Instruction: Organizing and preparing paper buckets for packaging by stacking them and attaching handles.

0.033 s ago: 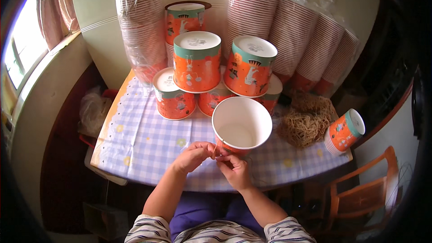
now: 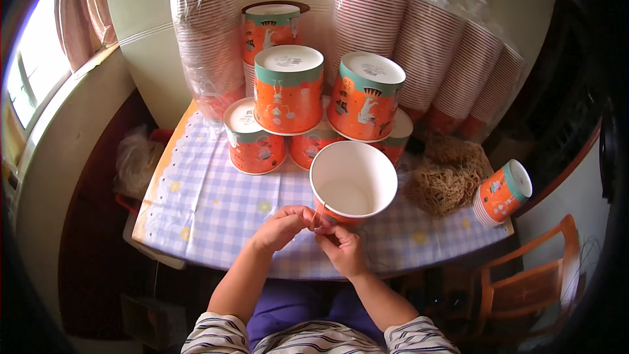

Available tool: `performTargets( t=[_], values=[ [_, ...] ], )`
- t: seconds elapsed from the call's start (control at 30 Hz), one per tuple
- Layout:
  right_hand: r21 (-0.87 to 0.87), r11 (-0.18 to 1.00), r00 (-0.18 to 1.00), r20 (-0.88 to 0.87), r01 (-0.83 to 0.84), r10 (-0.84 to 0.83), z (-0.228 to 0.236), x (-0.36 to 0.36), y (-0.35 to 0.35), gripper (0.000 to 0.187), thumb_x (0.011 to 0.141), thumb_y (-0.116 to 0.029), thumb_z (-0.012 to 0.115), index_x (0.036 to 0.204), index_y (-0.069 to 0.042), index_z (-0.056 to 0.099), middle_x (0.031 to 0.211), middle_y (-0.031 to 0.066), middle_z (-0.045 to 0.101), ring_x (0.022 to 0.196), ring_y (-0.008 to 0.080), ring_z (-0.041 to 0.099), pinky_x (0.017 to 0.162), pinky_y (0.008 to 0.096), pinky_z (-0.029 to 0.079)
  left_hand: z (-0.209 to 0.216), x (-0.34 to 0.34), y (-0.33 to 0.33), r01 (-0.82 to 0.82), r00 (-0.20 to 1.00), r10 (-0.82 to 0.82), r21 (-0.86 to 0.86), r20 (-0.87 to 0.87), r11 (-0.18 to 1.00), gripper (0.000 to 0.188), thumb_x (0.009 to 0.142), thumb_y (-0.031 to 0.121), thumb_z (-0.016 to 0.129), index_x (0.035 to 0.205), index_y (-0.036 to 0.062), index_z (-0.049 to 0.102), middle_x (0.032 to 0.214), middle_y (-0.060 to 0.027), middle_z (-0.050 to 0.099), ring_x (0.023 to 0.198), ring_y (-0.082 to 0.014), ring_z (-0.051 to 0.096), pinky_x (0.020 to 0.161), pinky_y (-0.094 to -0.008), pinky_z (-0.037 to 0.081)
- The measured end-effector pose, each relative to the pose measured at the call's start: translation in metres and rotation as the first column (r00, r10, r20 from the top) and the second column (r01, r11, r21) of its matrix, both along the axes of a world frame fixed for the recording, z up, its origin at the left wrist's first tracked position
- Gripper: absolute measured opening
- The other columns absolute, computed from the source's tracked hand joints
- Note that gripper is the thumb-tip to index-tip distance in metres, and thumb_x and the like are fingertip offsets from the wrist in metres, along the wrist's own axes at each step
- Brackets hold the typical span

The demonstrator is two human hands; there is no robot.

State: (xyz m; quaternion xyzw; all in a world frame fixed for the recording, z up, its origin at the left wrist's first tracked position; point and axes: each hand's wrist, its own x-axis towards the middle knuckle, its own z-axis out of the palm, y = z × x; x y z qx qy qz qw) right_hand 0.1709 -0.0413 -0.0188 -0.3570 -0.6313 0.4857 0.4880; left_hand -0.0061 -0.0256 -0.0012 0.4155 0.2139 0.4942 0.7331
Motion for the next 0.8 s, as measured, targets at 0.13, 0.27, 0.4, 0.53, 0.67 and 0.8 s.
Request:
performTargets(
  t=[0.13, 0.27, 0.4, 0.53, 0.67, 0.8],
  values=[
    [-0.129, 0.990, 0.999, -0.014, -0.051, 0.050, 0.003, 0.003, -0.001, 0.011, 0.084, -0.003, 0.066, 0.094, -0.003, 0.066, 0.080, -0.0021, 0.065, 0.071, 0.0039, 0.057, 0.064, 0.0205, 0.046, -0.003, 0.001, 0.001, -0.030, 0.997, 0.026, -0.046, -0.074, 0.998, 0.014, 0.080, 0.007, 0.047, 0.081, 0.0001, 0.059, 0.089, -0.0109, 0.063, 0.087, -0.0193, 0.059, 0.082, -0.0313, 0.044],
    [0.068, 0.996, 0.981, 0.191, -0.057, 0.044, 0.021, 0.008, -0.002, 0.017, 0.080, -0.007, 0.069, 0.095, -0.001, 0.065, 0.085, 0.0054, 0.067, 0.079, 0.0148, 0.063, 0.071, 0.0274, 0.049, -0.002, -0.003, -0.001, -0.039, 0.992, 0.032, -0.054, -0.123, 0.998, 0.012, 0.084, 0.010, 0.051, 0.082, 0.0021, 0.060, 0.083, -0.0056, 0.064, 0.084, -0.0143, 0.059, 0.082, -0.0290, 0.045],
    [0.355, 0.932, 0.932, 0.311, 0.070, -0.189, 0.040, 0.012, -0.008, 0.020, 0.075, -0.009, 0.071, 0.091, 0.000, 0.064, 0.087, 0.0122, 0.065, 0.087, 0.0259, 0.064, 0.076, 0.0337, 0.049, -0.002, 0.003, -0.001, -0.115, 0.984, 0.108, -0.045, -0.143, 0.992, 0.010, 0.084, 0.008, 0.052, 0.082, 0.0020, 0.060, 0.080, -0.0039, 0.062, 0.081, -0.0126, 0.059, 0.079, -0.0283, 0.046],
    [0.238, 0.956, 0.954, 0.203, 0.172, -0.222, 0.041, 0.004, -0.004, 0.015, 0.080, -0.009, 0.069, 0.090, 0.001, 0.063, 0.085, 0.0103, 0.066, 0.076, 0.0193, 0.065, 0.070, 0.0293, 0.051, 0.002, 0.009, -0.004, -0.199, 0.913, 0.217, 0.087, -0.344, 0.976, 0.008, 0.083, 0.006, 0.054, 0.080, 0.0008, 0.058, 0.078, -0.0034, 0.058, 0.070, -0.0128, 0.054, 0.067, -0.0270, 0.044],
    [0.241, 0.946, 0.947, 0.181, 0.218, -0.265, 0.038, -0.008, -0.001, 0.014, 0.080, -0.008, 0.069, 0.089, 0.001, 0.064, 0.084, 0.0096, 0.066, 0.072, 0.0172, 0.065, 0.066, 0.0271, 0.051, 0.006, 0.015, -0.018, -0.257, 0.857, 0.338, 0.246, -0.390, 0.935, 0.009, 0.084, 0.007, 0.057, 0.078, 0.0009, 0.056, 0.075, 0.0002, 0.052, 0.066, -0.0092, 0.046, 0.060, -0.0232, 0.038],
    [0.223, 0.953, 0.960, 0.146, 0.203, -0.239, 0.040, -0.004, -0.001, 0.013, 0.080, -0.007, 0.070, 0.087, 0.002, 0.064, 0.084, 0.0095, 0.066, 0.071, 0.0172, 0.065, 0.065, 0.0268, 0.051, 0.000, 0.020, -0.018, -0.269, 0.728, 0.517, 0.505, -0.452, 0.820, 0.005, 0.083, 0.003, 0.056, 0.079, -0.0003, 0.055, 0.077, -0.0012, 0.053, 0.070, -0.0085, 0.047, 0.060, -0.0214, 0.038]
  ],
)
